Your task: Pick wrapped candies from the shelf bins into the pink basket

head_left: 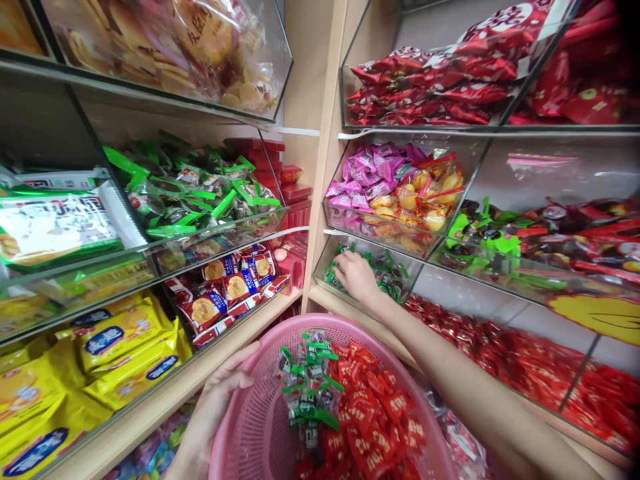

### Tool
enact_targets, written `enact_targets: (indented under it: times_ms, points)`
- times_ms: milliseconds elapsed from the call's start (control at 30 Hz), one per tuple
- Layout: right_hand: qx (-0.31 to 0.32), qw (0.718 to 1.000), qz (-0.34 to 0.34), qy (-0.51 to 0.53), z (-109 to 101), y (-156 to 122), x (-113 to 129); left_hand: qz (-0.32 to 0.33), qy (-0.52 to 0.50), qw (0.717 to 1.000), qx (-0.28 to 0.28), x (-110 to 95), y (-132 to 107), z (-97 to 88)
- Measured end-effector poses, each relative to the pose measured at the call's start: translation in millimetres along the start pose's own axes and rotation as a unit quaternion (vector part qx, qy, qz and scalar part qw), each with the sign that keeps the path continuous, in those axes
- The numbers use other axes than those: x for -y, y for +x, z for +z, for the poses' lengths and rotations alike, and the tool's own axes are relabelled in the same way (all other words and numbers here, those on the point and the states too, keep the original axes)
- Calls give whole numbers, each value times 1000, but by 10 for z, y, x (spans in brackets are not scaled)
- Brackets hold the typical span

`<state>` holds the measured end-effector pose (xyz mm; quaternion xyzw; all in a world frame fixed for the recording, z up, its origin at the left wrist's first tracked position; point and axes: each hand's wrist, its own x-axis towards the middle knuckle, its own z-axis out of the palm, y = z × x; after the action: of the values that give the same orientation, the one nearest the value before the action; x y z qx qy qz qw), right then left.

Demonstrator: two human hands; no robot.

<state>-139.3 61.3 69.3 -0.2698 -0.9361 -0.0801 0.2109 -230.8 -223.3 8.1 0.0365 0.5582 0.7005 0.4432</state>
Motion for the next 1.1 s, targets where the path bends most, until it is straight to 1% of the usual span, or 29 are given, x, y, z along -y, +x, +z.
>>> enact_targets:
  times_ms: [67, 167, 333, 533, 700, 833, 900, 967, 1033, 1067, 1100]
  points:
    - [18, 999, 47, -14, 113, 127, -216, -5, -12, 1000, 7, 10, 33, -24]
    - [49, 997, 55, -8, 254, 225, -369, 4, -19, 1000, 11, 26, 82, -57]
    - [72, 996, 46, 3, 377, 286, -402, 1, -21, 999, 25, 54, 103, -72]
    - [60, 997, 43, -3, 425, 261, -432, 11, -19, 1000, 18, 62, 100, -69]
    - [25, 999, 31, -8, 333, 207, -410, 10, -18, 1000, 20, 63, 101, -69]
    - [-37, 999, 21, 22, 140, 124, -368, 19, -13, 1000, 0, 49, 79, -38]
    - [-62, 996, 5, 56, 17, 31, -310, 13, -10, 1000, 10, 42, 74, -33]
    - [-73, 991, -15, 115, -96, -110, -201, 4, -12, 1000, 19, 38, 74, -39]
    - [-55, 975, -24, 214, -170, -294, -33, 6, -11, 1000, 19, 41, 75, -51]
    - [-31, 959, -23, 280, -185, -396, 67, 10, -9, 1000, 16, 43, 74, -55]
    - [-3, 935, -14, 354, -185, -500, 173, 12, -8, 1000, 12, 45, 70, -58]
